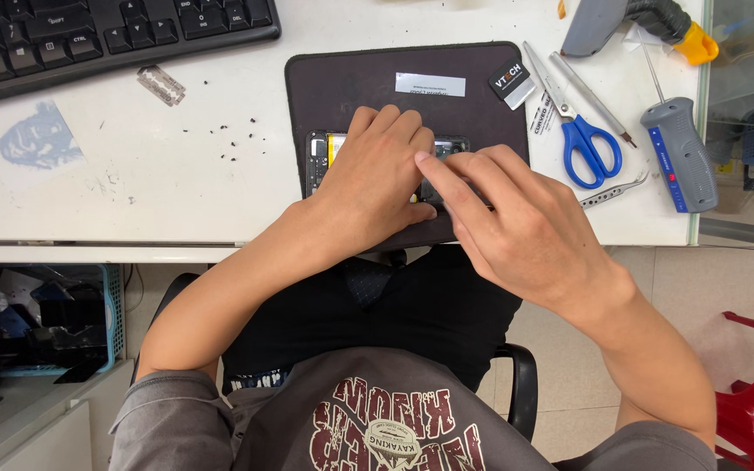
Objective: The person uses a precision screwdriver and a power screwdriver to remove screws from the internal components of a disassembled smartphone. They carefully unscrew and remove a metal bracket from the camera module area.
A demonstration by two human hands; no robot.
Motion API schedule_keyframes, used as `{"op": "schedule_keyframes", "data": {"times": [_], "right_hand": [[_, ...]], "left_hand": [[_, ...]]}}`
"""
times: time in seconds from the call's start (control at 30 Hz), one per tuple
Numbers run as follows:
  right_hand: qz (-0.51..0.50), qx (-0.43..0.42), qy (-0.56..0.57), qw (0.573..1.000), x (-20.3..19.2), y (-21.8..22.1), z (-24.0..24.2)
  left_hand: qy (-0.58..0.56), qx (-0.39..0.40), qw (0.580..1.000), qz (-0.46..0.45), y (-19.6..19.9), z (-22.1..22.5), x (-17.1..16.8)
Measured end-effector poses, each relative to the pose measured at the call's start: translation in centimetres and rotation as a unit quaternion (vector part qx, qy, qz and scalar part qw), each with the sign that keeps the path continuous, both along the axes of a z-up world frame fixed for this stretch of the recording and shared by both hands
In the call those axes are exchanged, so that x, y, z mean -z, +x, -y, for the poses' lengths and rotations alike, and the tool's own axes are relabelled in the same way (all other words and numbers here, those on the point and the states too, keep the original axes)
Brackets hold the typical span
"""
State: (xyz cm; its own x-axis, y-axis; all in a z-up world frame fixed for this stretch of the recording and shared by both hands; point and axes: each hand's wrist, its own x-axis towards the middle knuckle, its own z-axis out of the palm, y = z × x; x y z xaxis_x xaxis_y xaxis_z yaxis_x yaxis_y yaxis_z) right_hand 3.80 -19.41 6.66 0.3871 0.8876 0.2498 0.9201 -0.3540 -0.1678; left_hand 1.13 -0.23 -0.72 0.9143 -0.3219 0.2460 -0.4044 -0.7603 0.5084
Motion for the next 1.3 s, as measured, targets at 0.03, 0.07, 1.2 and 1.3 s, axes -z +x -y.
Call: {"op": "schedule_keyframes", "data": {"times": [0.03,0.07,1.2,1.3], "right_hand": [[-0.005,0.001,0.005,1.000,0.0,0.0,0.0],[0.020,0.000,-0.002,1.000,0.0,-0.1,0.0],[-0.246,0.133,0.310,0.909,6.5,0.4,7.1],[-0.302,0.119,0.362,0.874,8.0,0.7,6.9]], "left_hand": [[-0.001,-0.001,1.000,0.009,0.0,0.0,0.0],[-0.003,-0.001,1.000,0.004,0.0,0.0,0.0],[0.143,-0.019,0.986,0.078,-1.3,1.5,-2.2],[0.158,-0.022,0.984,0.075,-1.1,1.7,-2.2]]}}
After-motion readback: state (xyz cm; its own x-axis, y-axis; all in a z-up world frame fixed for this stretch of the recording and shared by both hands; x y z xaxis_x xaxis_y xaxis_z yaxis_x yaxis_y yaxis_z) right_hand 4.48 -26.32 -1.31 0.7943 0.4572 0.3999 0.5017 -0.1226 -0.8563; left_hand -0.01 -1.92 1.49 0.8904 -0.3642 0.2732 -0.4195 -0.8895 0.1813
